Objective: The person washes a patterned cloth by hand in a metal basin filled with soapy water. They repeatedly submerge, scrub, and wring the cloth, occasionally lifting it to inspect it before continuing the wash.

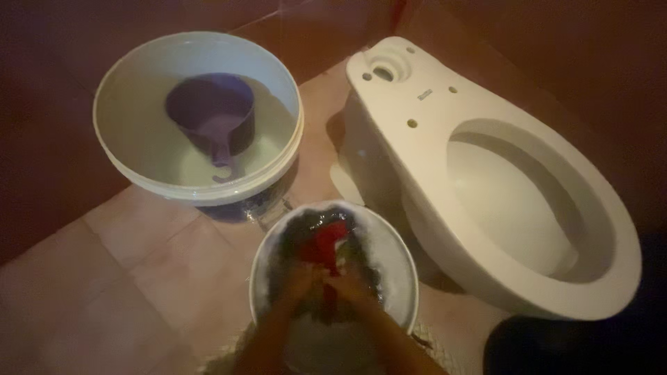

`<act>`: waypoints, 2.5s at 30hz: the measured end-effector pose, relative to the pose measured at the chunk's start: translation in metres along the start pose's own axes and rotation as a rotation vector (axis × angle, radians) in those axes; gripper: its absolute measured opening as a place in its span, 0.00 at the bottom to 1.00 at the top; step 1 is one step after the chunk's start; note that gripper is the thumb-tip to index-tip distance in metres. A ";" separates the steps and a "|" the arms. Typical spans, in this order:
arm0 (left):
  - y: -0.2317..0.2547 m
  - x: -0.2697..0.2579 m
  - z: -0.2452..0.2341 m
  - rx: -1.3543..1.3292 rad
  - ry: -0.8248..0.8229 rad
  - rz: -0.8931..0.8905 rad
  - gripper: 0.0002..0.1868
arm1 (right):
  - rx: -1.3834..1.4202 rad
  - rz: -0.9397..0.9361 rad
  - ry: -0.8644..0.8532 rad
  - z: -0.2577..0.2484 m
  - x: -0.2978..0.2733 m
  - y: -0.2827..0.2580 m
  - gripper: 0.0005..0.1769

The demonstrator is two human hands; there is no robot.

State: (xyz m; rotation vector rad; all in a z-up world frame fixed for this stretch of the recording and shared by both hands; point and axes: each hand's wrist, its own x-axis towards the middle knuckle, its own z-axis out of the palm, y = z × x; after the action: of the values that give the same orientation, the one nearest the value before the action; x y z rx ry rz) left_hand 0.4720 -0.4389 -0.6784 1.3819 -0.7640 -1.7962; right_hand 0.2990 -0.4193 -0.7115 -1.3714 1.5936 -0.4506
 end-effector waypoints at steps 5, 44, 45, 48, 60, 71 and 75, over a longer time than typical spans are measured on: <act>0.004 0.032 0.016 0.036 0.042 0.135 0.41 | 0.142 0.036 -0.093 -0.014 0.025 -0.021 0.35; 0.120 -0.046 -0.004 1.601 -0.103 0.650 0.21 | -0.556 -0.059 0.132 -0.061 -0.065 -0.115 0.50; 0.101 -0.040 -0.009 1.602 -0.086 0.620 0.21 | -0.550 -0.049 0.090 -0.050 -0.062 -0.099 0.68; 0.063 -0.022 -0.011 1.582 -0.035 0.548 0.20 | -0.758 -0.020 0.031 -0.025 -0.063 -0.075 0.69; 0.013 -0.027 -0.029 1.587 -0.311 0.247 0.16 | -0.480 0.104 0.417 -0.022 -0.084 -0.009 0.51; -0.036 -0.012 -0.018 1.539 -0.400 0.107 0.13 | -0.438 0.110 -0.029 -0.028 -0.002 0.034 0.39; -0.032 -0.003 -0.021 1.548 -0.342 0.103 0.13 | -0.469 0.073 -0.104 -0.017 0.009 0.036 0.35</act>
State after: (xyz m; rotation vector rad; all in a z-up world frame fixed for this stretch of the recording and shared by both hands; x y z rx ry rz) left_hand 0.4865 -0.4187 -0.7076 1.7512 -2.6605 -1.1970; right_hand 0.2656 -0.4210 -0.7353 -1.6431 1.7210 0.0481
